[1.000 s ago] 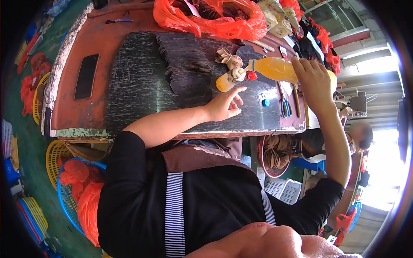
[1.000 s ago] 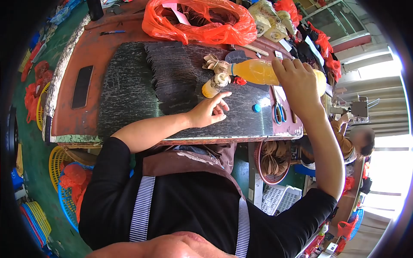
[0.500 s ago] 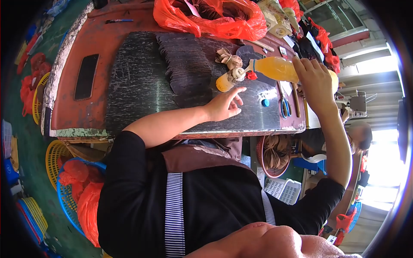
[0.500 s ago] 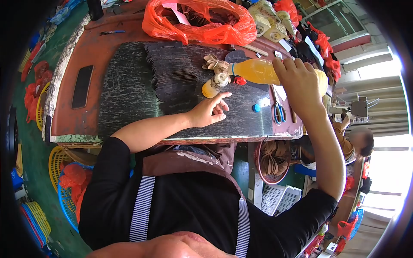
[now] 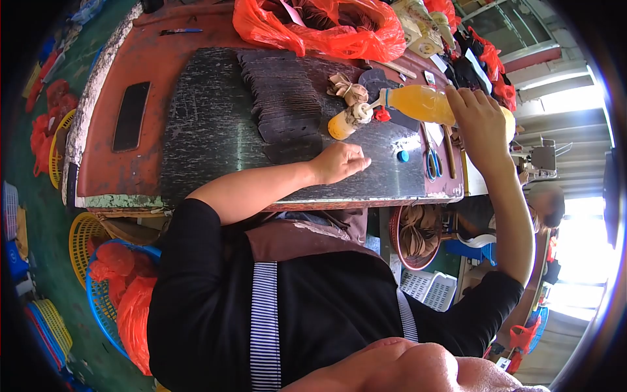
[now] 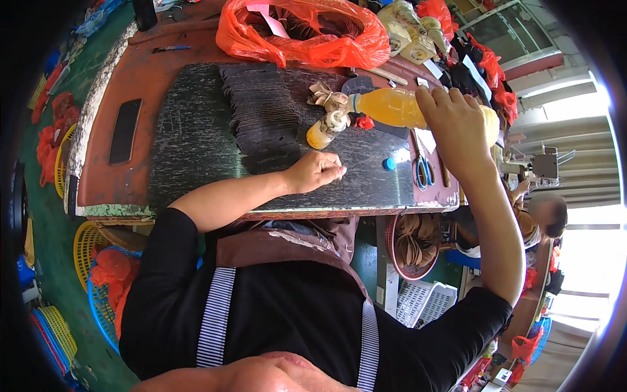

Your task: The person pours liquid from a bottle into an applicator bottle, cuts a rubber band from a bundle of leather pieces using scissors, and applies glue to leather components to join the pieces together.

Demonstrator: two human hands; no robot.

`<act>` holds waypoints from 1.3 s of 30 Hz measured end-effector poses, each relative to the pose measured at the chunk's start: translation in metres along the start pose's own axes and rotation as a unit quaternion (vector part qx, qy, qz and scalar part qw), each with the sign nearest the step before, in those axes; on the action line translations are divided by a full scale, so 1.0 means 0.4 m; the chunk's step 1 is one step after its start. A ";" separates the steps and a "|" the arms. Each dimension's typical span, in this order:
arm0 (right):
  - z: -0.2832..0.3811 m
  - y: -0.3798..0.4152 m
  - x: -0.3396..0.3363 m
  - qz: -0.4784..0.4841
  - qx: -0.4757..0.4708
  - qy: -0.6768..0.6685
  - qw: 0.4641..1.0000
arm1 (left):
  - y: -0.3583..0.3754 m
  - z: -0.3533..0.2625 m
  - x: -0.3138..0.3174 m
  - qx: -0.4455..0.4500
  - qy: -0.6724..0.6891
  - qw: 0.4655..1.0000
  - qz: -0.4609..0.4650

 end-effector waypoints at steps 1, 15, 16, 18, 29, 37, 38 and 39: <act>-0.001 0.000 0.001 0.002 0.001 -0.002 1.000 | 0.001 -0.008 -0.005 -0.051 0.040 0.998 0.015; -0.003 0.002 -0.002 -0.009 -0.002 -0.005 1.000 | 0.011 -0.019 0.000 -0.101 0.080 0.989 0.069; -0.002 0.002 -0.005 -0.012 -0.003 -0.007 1.000 | 0.012 -0.019 0.000 -0.104 0.082 0.989 0.070; -0.002 0.000 -0.007 -0.015 -0.005 -0.007 1.000 | 0.011 -0.014 0.000 -0.094 0.090 0.989 0.064; 0.004 -0.012 -0.013 -0.005 -0.013 -0.005 1.000 | -0.003 -0.003 0.000 0.008 0.074 0.996 0.057; 0.005 -0.016 -0.011 -0.009 -0.023 -0.001 1.000 | -0.004 -0.005 -0.001 0.011 0.049 0.998 0.049; 0.006 -0.017 -0.011 -0.011 -0.025 -0.001 1.000 | -0.004 -0.003 0.000 0.013 0.049 0.998 0.048; 0.006 -0.017 -0.011 -0.010 -0.025 -0.002 1.000 | -0.003 -0.003 0.000 0.012 0.047 0.998 0.048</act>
Point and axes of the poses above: each hand's wrist, its own y-axis away from the middle knuckle, its own x-axis out of the palm, z = x × y, the point moved 5 cm from there along -y, towards the middle knuckle, and after that the axes turned 4 degrees about z, right-handed, at the moved point
